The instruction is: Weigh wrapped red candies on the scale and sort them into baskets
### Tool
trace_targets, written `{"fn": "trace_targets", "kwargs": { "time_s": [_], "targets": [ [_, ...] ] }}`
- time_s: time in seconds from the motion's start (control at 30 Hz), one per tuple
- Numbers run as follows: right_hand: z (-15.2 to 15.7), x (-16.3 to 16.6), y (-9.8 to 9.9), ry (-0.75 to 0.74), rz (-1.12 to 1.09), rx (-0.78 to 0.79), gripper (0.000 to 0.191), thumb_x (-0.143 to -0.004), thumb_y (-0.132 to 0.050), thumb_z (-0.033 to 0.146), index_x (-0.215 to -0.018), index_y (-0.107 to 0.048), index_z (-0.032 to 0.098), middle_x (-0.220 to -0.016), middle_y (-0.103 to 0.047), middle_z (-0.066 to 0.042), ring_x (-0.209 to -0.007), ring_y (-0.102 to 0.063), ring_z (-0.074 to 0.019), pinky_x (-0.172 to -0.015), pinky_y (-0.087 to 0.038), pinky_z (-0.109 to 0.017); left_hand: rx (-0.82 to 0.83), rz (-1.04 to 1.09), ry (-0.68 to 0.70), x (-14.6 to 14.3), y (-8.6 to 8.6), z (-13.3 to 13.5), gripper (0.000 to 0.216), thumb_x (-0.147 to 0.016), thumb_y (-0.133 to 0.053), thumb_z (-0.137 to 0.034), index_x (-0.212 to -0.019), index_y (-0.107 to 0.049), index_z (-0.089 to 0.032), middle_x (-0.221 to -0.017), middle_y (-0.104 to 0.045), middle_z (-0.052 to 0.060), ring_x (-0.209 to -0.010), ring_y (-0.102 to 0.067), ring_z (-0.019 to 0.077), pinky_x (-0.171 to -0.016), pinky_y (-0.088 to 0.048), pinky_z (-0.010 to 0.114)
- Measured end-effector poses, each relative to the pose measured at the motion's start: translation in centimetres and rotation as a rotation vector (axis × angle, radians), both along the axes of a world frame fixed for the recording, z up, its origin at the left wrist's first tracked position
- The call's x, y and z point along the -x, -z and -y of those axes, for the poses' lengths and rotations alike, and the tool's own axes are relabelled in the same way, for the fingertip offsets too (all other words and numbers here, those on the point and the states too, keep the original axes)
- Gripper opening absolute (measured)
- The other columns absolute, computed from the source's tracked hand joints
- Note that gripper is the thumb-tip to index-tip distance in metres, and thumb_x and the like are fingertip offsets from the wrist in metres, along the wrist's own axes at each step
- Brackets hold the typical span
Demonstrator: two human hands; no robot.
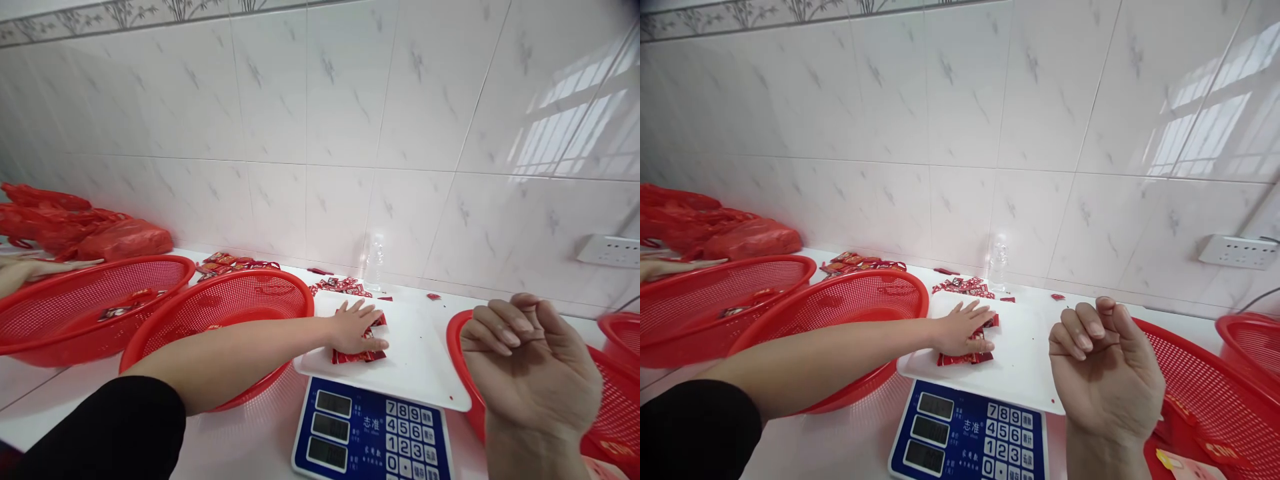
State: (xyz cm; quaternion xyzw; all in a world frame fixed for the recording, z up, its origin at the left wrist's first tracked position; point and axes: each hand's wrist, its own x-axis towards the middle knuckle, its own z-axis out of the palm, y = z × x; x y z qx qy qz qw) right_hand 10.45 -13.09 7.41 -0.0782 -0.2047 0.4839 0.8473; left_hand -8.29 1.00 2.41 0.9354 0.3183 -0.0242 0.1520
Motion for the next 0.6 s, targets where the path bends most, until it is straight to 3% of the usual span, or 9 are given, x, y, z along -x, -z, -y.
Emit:
{"fn": "trace_targets", "kwargs": {
  "time_s": [0.13,0.23,0.33,0.47,0.6],
  "targets": [
    [0.0,0.0,0.1,-0.005,0.002,-0.005,0.006,-0.079,-0.059,0.021,-0.081,-0.056,0.017,-0.056,-0.044,0.006,-0.046,-0.040,-0.0048,-0.039,-0.037,-0.015,-0.070,0.081,0.034,-0.8,1.6,0.5,0.086,-0.083,-0.040,-0.074,-0.149,-0.028,-0.020,-0.155,-0.030,0.012,-0.145,-0.015,0.0329,-0.115,-0.008,0.059],
    [0.0,-0.1,0.1,-0.006,0.009,-0.009,0.006,-0.079,-0.059,0.021,-0.081,-0.056,0.017,-0.056,-0.044,0.006,-0.046,-0.040,-0.0047,-0.039,-0.037,-0.015,-0.107,0.124,0.073,-1.0,1.9,0.4,0.067,-0.084,-0.047,-0.069,-0.136,-0.048,-0.026,-0.143,-0.047,0.009,-0.139,-0.029,0.0311,-0.114,-0.014,0.058],
    [-0.1,-0.1,0.0,-0.004,0.021,-0.017,0.006,-0.078,-0.060,0.022,-0.080,-0.056,0.017,-0.055,-0.045,0.006,-0.046,-0.040,-0.0047,-0.039,-0.036,-0.015,-0.091,0.145,0.107,-0.8,1.9,0.1,0.053,-0.084,-0.051,-0.066,-0.121,-0.060,-0.030,-0.136,-0.054,0.004,-0.139,-0.029,0.0308,-0.113,-0.015,0.058],
    [-0.1,-0.2,0.0,-0.003,0.032,-0.026,0.007,-0.078,-0.061,0.021,-0.081,-0.057,0.017,-0.055,-0.045,0.006,-0.046,-0.041,-0.0047,-0.040,-0.036,-0.015,-0.062,0.160,0.100,-0.5,1.6,0.2,0.064,-0.083,-0.052,-0.067,-0.133,-0.049,-0.027,-0.142,-0.050,0.005,-0.143,-0.022,0.0308,-0.115,-0.012,0.057],
    [0.0,-0.2,0.0,-0.005,0.026,-0.023,0.006,-0.078,-0.060,0.022,-0.080,-0.057,0.017,-0.054,-0.044,0.006,-0.045,-0.040,-0.0047,-0.039,-0.035,-0.015,-0.051,0.098,0.076,-0.3,1.3,0.5,0.081,-0.084,-0.043,-0.072,-0.146,-0.033,-0.021,-0.154,-0.033,0.009,-0.146,-0.012,0.0319,-0.116,-0.006,0.057]
  ]
}}
